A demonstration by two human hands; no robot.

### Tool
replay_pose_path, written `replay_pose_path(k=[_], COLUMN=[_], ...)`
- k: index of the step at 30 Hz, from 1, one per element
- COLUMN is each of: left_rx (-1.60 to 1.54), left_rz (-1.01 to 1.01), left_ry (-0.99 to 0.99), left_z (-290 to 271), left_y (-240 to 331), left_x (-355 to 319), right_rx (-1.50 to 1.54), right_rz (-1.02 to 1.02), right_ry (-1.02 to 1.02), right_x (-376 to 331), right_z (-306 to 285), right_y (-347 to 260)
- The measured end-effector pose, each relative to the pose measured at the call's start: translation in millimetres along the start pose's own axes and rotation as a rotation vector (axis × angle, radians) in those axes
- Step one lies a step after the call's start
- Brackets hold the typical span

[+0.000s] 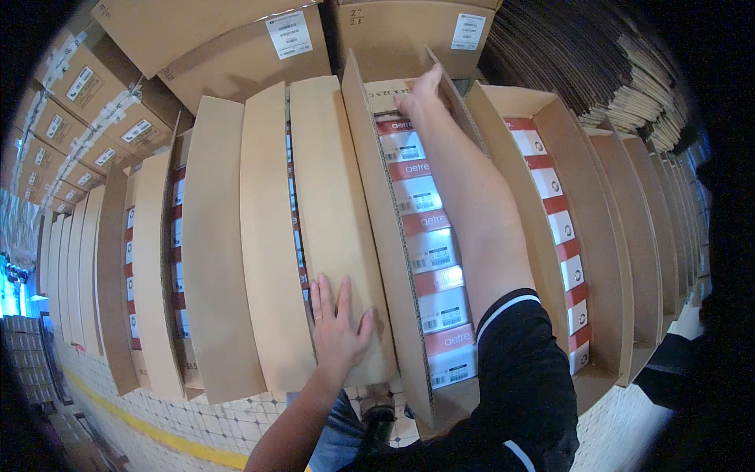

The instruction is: The person opens a large cardboard box and places smaller product boxes inside one by one. They arrange the items neatly and close the flaps of the large box.

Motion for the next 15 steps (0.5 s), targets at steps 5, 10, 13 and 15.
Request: replay_pose_path(k=[5,10,13,15], left_rx=[-0.013,0.030,0.030,0.036], left_rz=[0.009,0.017,0.009,0.016], left_ry=[0.010,-0.009,-0.019,0.000], left_z=[-2,2,3,2], left_y=[3,0,-1,-1], left_x=[1,1,0,1], right_rx=[0.120,0.099,0.113,0.074], right_rz=[-0.004,-0.008,-0.161,-0.307], right_ry=[0.170,0.146,-0.258,-0.592], right_x=[30,37,14,-28], right_z=[15,39,117,177], right_y=[-6,-28,-98,-162])
Point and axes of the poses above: each hand's wrist, its own x-axis towards the middle knuckle, its own z-axis out of the palm, y = z × x, the point moved 5 cm from there along x, towards the middle knuckle, and after that the axes turned 15 degrees about -z, right-handed, at the moved point
